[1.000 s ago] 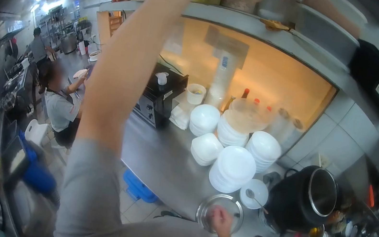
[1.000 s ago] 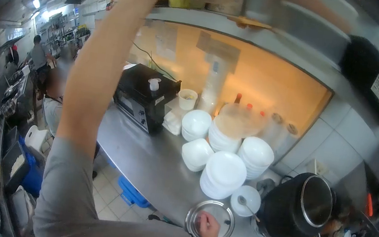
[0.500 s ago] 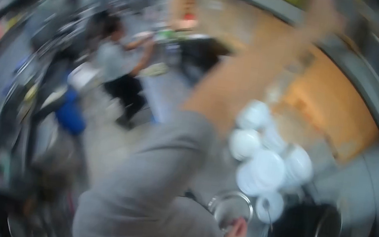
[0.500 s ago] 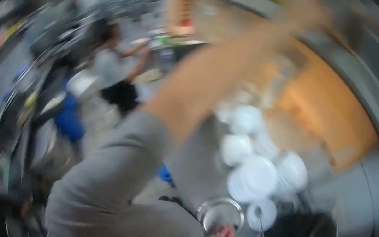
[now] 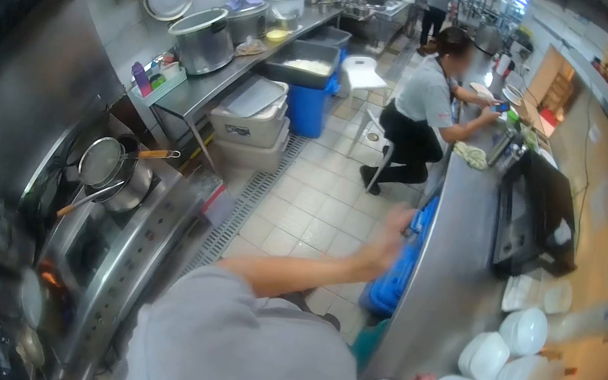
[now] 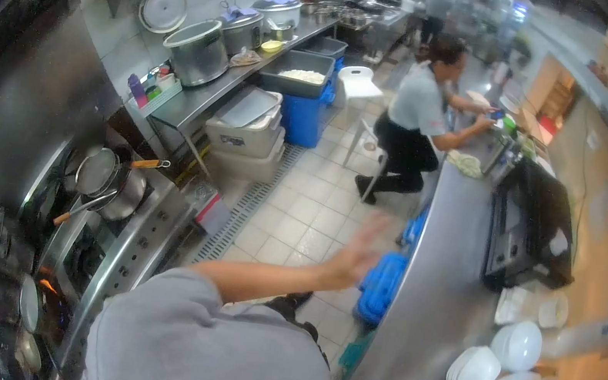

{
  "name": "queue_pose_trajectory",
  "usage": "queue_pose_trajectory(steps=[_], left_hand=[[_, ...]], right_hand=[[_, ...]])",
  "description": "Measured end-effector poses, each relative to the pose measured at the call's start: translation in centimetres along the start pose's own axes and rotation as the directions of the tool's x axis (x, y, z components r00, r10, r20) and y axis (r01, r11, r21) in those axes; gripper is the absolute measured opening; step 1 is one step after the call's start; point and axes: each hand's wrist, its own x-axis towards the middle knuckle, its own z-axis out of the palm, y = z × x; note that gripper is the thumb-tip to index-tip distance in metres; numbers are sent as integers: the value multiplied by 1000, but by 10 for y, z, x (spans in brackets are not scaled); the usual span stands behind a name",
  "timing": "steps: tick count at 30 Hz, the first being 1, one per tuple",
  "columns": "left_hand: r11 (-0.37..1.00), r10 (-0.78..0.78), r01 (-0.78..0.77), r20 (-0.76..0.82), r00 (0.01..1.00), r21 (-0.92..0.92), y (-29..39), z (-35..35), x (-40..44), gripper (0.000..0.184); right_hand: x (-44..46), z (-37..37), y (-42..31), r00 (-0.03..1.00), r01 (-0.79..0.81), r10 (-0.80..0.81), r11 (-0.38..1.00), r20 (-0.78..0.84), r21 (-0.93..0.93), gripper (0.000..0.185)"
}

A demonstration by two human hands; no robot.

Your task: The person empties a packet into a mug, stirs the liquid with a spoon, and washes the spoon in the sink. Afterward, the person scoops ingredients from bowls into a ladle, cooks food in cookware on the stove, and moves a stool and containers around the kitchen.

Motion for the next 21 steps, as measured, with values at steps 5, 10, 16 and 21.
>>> queue_pose_trajectory(steps=[5, 10, 16, 21], left_hand=[[661, -669, 624, -50, 742, 417, -152, -160, -146, 54], [221, -972, 655, 105, 212, 722, -237, -268, -242, 45], [215, -967, 806, 3, 256, 552, -279, -331, -233, 49], [230, -951, 792, -43, 307, 566, -282, -395, -124, 47]], right_hand=[[40, 101, -18, 999, -3, -4, 989, 51, 149, 26], [39, 291, -93, 879, -243, 185, 967, 439, 79, 19], [70, 462, -179, 371, 327, -186, 943, 910, 60, 29], [108, 522, -156, 533, 292, -140, 956, 834, -27, 28]])
